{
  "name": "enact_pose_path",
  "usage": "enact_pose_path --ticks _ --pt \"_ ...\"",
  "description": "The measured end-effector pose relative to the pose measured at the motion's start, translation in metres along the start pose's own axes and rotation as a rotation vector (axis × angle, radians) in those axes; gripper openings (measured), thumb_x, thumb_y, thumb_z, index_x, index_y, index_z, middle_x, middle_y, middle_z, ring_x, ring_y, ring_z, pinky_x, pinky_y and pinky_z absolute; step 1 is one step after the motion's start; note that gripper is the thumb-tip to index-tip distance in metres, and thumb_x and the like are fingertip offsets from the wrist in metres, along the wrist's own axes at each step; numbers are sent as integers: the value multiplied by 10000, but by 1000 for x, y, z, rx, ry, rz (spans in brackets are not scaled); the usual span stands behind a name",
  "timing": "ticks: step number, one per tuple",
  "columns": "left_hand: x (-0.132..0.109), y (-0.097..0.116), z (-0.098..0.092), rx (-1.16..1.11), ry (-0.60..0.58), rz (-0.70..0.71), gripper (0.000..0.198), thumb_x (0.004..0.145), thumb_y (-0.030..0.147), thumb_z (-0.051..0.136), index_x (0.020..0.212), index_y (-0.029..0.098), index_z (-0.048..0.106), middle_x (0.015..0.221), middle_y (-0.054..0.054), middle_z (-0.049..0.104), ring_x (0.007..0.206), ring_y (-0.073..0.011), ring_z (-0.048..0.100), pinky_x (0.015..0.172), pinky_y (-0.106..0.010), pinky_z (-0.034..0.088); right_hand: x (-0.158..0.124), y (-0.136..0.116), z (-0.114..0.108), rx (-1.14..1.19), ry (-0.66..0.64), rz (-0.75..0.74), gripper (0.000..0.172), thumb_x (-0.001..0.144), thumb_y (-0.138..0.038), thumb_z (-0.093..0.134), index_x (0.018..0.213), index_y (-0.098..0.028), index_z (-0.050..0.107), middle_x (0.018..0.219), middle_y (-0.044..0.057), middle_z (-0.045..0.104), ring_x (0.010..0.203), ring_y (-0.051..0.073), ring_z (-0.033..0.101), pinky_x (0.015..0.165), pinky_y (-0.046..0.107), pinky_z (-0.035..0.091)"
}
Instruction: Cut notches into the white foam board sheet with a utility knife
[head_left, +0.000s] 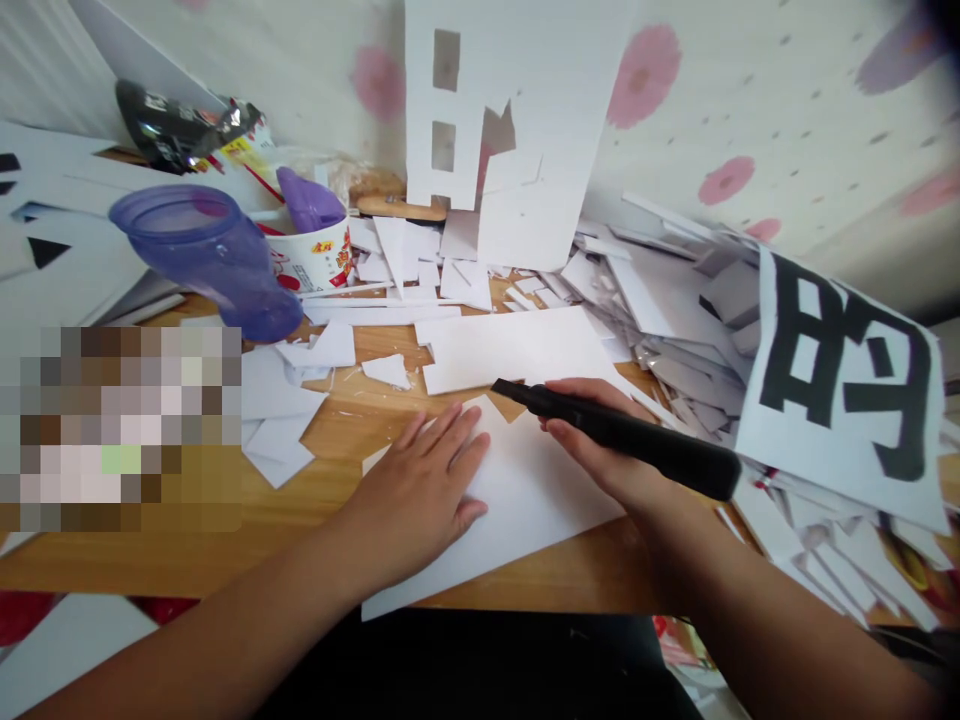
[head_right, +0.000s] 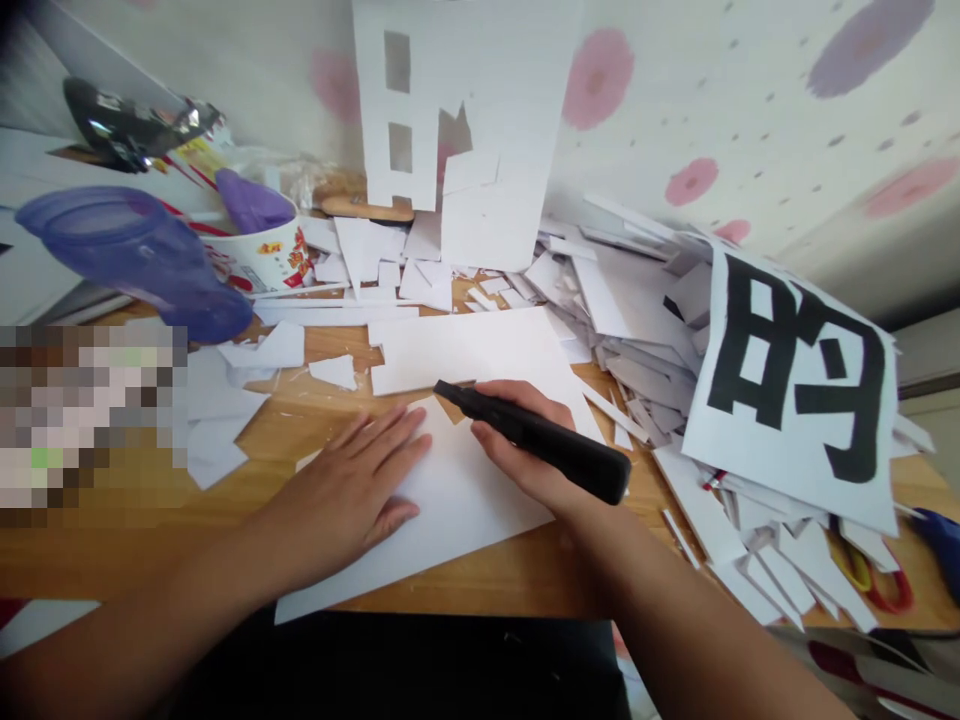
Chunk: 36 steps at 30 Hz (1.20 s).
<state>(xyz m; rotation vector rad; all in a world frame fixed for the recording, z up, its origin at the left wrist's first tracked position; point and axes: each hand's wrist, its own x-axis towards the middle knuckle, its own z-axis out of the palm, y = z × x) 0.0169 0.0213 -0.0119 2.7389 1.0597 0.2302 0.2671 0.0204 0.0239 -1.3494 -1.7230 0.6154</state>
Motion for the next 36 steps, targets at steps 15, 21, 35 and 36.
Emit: enact_pose_path --ticks 15,21,35,36 --pt "34 9 -28 207 -80 50 505 777 568 724 1067 156 684 1403 -270 541 1179 -412 595 961 -536 456 1 17 16 -97 -41 -92 266 846 -300 685 1103 -234 673 967 21 761 800 162 729 764 274 594" --pt "30 6 -24 219 14 71 490 796 571 715 1051 154 683 1376 -243 579 1166 -379 609 958 -509 461 3 11 18 -108 -56 -144 243 857 -283 662 1093 -222 667 924 14 766 764 159 731 730 265 597" --pt "32 7 -26 200 -1 10 414 846 529 680 1038 162 693 1404 -211 571 1211 -370 577 989 -523 449 -2 22 22 -125 -116 -379 303 887 -206 638 1187 -186 601 909 57 706 752 141 679 696 245 553" --pt "32 8 -26 201 -8 4 419 844 532 682 1041 162 694 1411 -209 565 1217 -370 574 991 -525 448 -2 22 22 -123 -124 -383 307 889 -205 635 1193 -183 597 900 55 700 742 139 672 689 244 549"
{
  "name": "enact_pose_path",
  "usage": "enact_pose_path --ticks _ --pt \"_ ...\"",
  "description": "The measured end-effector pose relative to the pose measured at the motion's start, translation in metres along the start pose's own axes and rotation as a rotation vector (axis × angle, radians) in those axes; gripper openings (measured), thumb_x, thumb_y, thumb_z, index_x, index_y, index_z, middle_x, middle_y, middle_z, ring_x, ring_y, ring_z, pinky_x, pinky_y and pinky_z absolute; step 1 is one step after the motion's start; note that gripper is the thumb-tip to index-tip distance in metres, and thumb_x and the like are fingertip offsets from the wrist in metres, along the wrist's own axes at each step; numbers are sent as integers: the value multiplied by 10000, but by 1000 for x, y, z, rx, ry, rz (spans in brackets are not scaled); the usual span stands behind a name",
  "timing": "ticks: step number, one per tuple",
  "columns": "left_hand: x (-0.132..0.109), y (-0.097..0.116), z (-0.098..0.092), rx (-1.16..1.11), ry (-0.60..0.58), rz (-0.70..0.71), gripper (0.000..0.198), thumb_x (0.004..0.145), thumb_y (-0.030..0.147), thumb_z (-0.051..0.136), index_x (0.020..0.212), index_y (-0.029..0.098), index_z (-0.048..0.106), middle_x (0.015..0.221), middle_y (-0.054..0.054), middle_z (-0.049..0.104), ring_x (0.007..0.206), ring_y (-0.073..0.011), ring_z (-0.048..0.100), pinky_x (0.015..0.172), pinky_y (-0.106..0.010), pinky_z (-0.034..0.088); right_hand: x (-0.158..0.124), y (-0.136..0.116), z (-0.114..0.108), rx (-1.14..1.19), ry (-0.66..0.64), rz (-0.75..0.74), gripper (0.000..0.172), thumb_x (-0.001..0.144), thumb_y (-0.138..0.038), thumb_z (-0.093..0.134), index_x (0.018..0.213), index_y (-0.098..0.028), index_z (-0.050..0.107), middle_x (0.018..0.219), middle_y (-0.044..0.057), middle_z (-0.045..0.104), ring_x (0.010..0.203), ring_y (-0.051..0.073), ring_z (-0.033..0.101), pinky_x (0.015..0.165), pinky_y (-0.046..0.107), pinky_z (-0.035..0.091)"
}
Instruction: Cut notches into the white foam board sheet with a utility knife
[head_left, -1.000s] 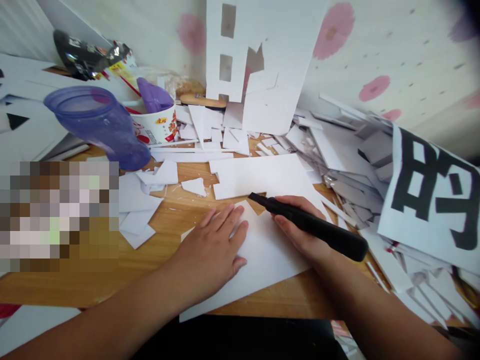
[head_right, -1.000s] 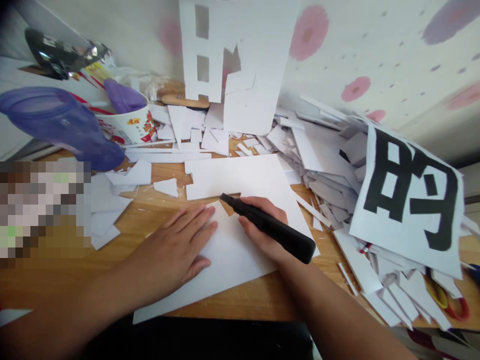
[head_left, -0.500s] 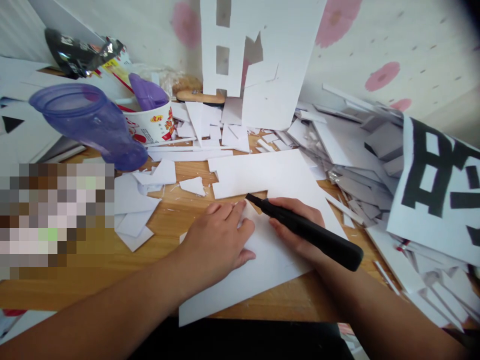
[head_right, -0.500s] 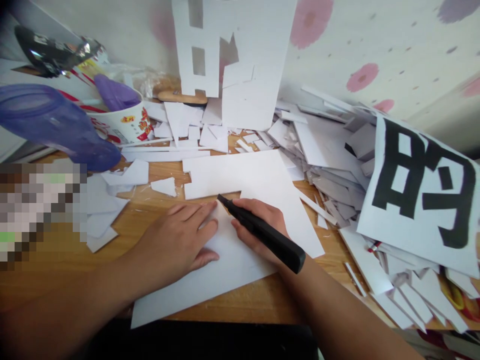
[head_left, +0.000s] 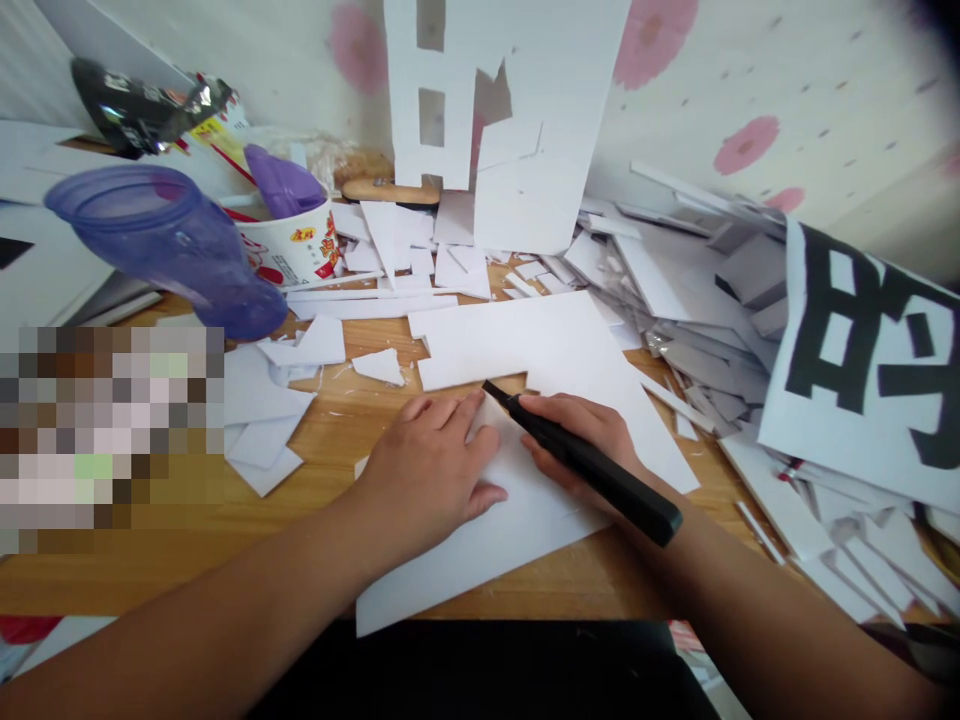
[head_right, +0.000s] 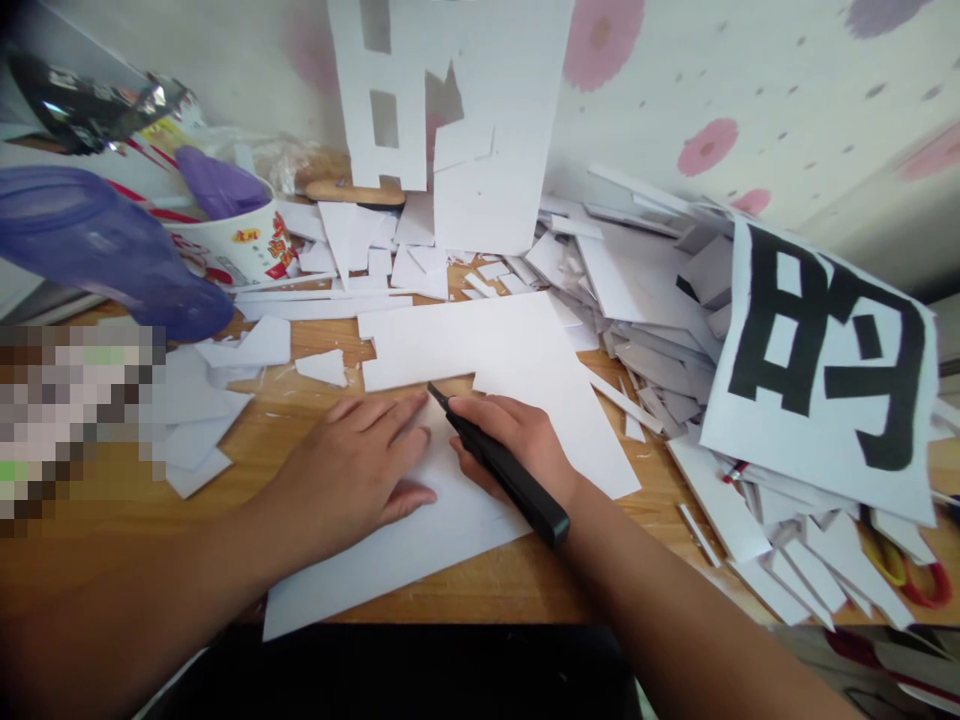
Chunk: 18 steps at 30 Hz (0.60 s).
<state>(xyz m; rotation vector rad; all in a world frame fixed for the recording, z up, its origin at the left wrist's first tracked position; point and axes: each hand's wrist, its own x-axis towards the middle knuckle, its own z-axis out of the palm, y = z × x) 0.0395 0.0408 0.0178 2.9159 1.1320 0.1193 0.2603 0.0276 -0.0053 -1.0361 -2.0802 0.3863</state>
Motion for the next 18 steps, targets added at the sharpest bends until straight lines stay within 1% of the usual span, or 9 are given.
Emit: enact_pose_path --ticks 4,11,18 --pt "1 0 0 0 -9 -12 431 832 548 689 1047 173 695 1426 -201 554 1224 -365 568 990 -531 450 1 -2 -3 -5 -19 -4 307 900 -205 619 1206 -191 589 882 43 684 712 132 650 663 240 536" --pt "3 3 -1 16 -36 -24 424 832 544 693 1037 173 700 1426 -200 554 1216 -371 575 965 -530 471 2 -4 -5 -48 -50 -52 322 900 -194 596 1221 -187 577 858 46 665 703 147 642 638 253 529" --pt "2 4 1 28 -34 -35 463 819 553 703 1071 165 705 1449 -198 531 1244 -373 560 986 -525 470 -2 -4 -9 -49 -82 -51 336 907 -196 591 1243 -187 576 899 66 675 748 162 659 681 275 554"
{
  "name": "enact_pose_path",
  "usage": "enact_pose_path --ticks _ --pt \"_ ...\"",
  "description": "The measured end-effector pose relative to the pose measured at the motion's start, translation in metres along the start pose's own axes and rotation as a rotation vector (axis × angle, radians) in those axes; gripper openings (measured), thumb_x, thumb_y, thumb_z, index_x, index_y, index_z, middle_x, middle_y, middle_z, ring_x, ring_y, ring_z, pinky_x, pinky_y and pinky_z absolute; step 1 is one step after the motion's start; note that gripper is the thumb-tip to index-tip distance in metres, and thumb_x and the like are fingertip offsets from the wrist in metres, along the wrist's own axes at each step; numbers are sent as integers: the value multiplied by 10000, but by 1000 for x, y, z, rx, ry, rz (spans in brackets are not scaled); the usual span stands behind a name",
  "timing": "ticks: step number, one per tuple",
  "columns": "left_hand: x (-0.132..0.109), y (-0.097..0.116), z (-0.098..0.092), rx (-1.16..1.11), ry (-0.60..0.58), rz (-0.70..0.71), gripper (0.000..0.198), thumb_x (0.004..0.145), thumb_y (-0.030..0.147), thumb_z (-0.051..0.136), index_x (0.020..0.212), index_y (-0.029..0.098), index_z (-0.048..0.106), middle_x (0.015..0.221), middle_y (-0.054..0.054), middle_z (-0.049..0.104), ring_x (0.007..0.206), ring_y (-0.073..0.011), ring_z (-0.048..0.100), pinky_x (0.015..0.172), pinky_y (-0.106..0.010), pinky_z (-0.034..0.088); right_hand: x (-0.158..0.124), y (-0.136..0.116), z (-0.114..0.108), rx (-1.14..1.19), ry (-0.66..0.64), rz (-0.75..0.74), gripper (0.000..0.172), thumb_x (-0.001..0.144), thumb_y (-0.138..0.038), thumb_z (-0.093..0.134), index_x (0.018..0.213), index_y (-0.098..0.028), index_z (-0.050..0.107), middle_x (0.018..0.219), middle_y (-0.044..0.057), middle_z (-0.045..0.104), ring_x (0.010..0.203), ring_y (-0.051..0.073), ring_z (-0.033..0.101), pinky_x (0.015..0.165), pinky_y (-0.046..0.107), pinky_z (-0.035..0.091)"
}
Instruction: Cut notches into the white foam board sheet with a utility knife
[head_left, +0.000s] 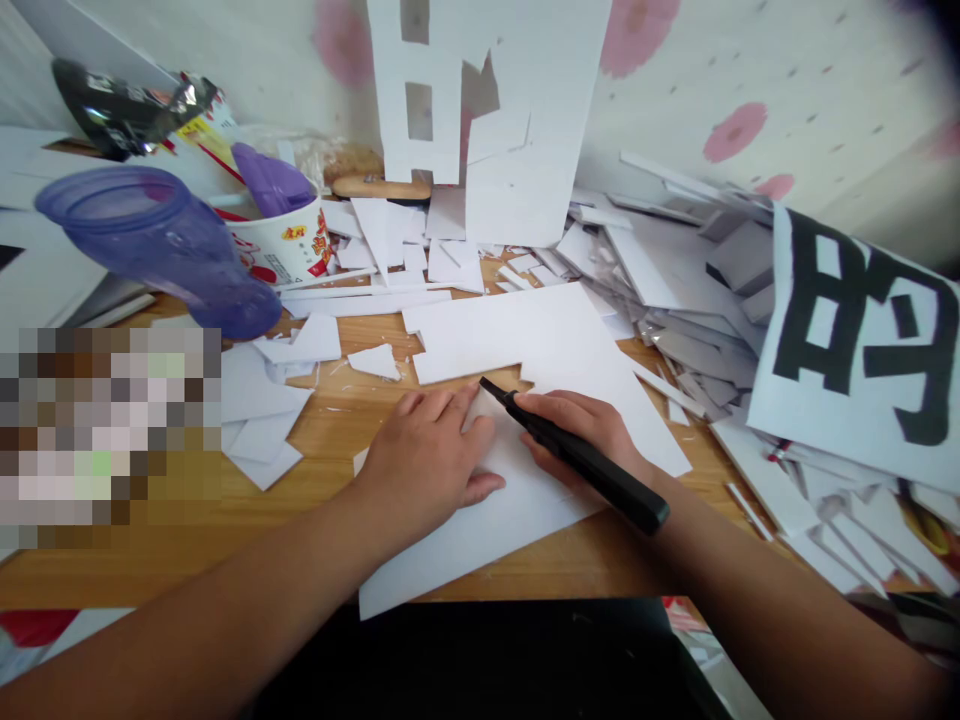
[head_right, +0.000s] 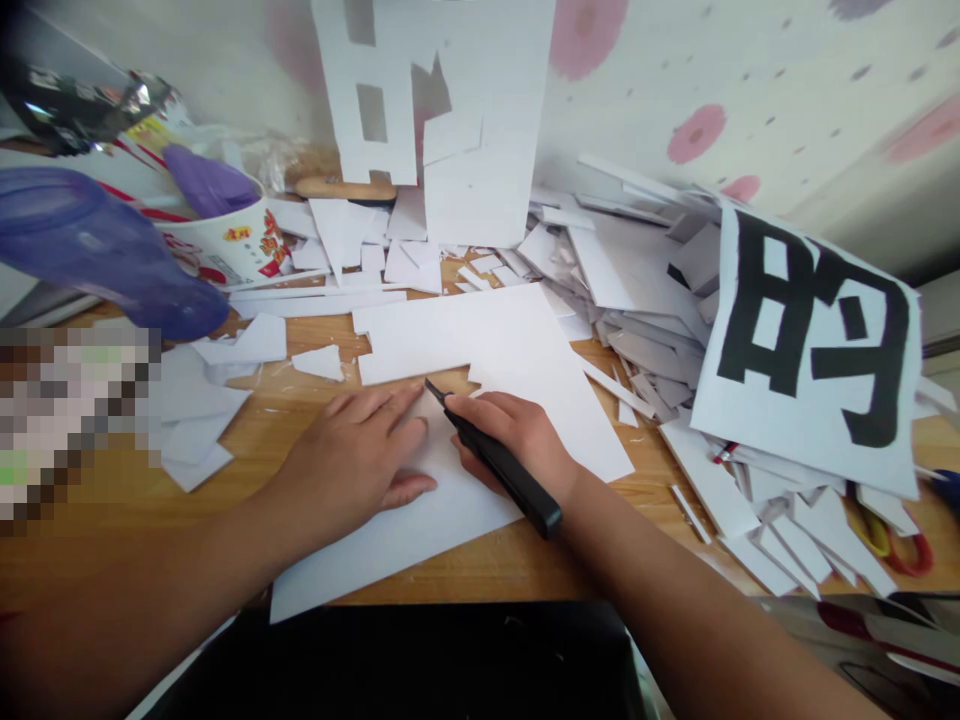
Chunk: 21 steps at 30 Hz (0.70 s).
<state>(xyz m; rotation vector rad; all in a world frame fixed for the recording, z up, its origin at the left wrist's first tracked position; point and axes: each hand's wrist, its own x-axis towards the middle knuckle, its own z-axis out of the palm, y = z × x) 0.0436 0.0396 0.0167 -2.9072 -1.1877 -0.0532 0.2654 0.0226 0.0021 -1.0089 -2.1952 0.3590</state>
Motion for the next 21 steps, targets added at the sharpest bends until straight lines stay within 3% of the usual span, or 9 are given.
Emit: enact_pose_path --ticks 13,21 --pt "-1 0 6 -4 50 -12 517 810 561 706 1110 141 686 1421 -169 569 1222 -371 562 967 -519 470 -13 -8 -7 -10 -13 2 355 913 -181 585 1267 -203 554 907 63 672 752 157 659 685 271 559" --pt "-2 1 12 -34 63 -27 707 861 542 653 1379 75 538 1440 -181 546 1249 -374 537 977 -526 442 -19 -13 -10 8 -10 20 358 912 -167 581 1266 -208 550 869 49 663 702 151 635 651 270 546"
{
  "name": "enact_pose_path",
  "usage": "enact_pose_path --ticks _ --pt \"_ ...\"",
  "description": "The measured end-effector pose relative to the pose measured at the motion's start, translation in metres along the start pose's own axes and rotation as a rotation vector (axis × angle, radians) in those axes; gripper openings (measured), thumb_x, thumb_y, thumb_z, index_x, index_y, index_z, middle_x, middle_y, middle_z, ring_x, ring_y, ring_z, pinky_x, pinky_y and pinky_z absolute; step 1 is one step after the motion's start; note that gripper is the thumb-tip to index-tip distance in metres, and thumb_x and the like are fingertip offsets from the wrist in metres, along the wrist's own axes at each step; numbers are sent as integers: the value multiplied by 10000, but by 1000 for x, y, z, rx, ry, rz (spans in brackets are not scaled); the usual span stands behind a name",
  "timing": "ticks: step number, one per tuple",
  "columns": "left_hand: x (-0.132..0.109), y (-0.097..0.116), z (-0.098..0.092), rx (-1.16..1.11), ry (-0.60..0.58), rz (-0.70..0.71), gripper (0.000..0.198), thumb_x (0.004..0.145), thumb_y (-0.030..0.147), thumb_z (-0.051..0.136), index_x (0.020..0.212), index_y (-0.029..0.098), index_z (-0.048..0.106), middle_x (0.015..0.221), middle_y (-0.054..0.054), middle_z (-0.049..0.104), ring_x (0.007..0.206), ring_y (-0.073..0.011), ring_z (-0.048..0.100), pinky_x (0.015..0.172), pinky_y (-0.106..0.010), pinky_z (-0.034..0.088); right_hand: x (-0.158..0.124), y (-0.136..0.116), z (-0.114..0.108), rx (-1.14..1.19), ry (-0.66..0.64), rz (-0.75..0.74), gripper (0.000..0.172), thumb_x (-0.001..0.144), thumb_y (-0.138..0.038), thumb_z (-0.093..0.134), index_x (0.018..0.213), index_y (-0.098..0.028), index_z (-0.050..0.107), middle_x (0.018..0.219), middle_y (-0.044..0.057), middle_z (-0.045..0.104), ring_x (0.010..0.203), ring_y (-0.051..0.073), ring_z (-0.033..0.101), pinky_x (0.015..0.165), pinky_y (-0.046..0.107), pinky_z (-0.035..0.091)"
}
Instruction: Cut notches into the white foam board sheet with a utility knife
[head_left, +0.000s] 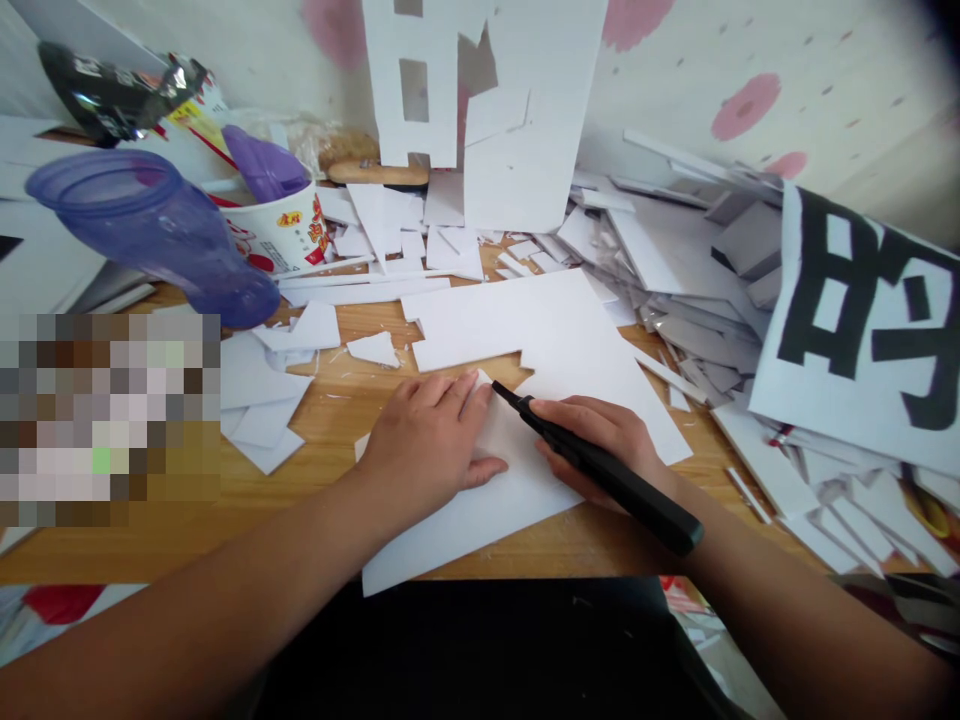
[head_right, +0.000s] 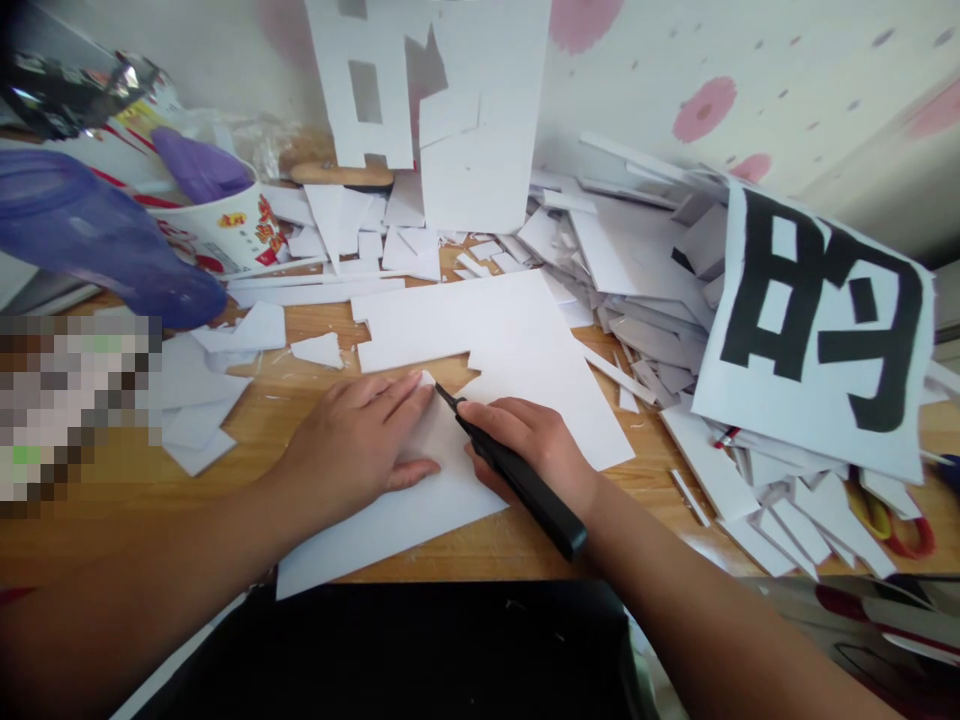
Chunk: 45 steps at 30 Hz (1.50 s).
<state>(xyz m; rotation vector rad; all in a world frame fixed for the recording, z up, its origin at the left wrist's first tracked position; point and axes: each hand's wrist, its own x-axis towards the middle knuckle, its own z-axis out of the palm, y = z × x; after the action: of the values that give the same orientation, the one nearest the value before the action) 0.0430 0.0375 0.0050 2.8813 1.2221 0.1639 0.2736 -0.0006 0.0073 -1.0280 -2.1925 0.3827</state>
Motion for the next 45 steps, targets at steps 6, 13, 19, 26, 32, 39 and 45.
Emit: enact_pose_path --ticks 6,13,19,26,32,39,45 --pt "1 2 0 -1 -30 -29 683 888 551 614 1397 105 526 1481 -155 510 1268 -372 516 987 -536 416 -7 -1 -3 -19 -5 -24 371 896 -149 601 1265 -164 563 900 77 660 744 155 639 674 269 551" --pt "1 4 -2 14 -29 -34 635 902 543 598 1378 126 547 1478 -158 514 1264 -370 515 992 -538 412 -19 -6 -4 -15 6 4 414 886 -138 607 1294 -187 555 879 68 651 705 154 623 630 264 532" --pt "1 5 -4 21 -64 -46 618 901 566 588 1390 189 558 1475 -146 519 1256 -382 515 1022 -558 387 -23 -10 -10 -37 -21 10 450 899 -162 601 1335 -245 527 879 66 650 693 173 626 606 288 539" --pt "1 4 -2 15 -32 -26 621 898 561 597 1383 175 569 1457 -169 531 1244 -388 519 1033 -575 368 -29 -14 -17 -68 -40 -4 425 904 -158 584 1322 -217 535 909 74 664 737 175 656 636 288 559" --pt "1 4 -3 23 -30 -24 630 894 560 599 1381 162 571 1454 -166 534 1225 -399 523 1024 -573 372 -34 -19 -22 -67 -46 -2 420 901 -166 593 1315 -214 540 908 85 671 724 187 658 609 297 562" --pt "1 4 -3 40 -13 -14 611 890 552 609 1365 169 585 1448 -165 541 1210 -392 531 1017 -558 385 -42 -23 -27 -95 -44 -2 419 905 -149 599 1316 -204 538 876 72 670 691 171 665 578 269 543" --pt "1 4 -5 42 -34 -16 623 900 560 591 1383 166 572 1464 -154 528 1210 -389 531 1033 -564 378 -43 -27 -28 -114 -50 14 454 905 -168 593 1347 -241 520 886 69 683 707 182 674 600 283 559"
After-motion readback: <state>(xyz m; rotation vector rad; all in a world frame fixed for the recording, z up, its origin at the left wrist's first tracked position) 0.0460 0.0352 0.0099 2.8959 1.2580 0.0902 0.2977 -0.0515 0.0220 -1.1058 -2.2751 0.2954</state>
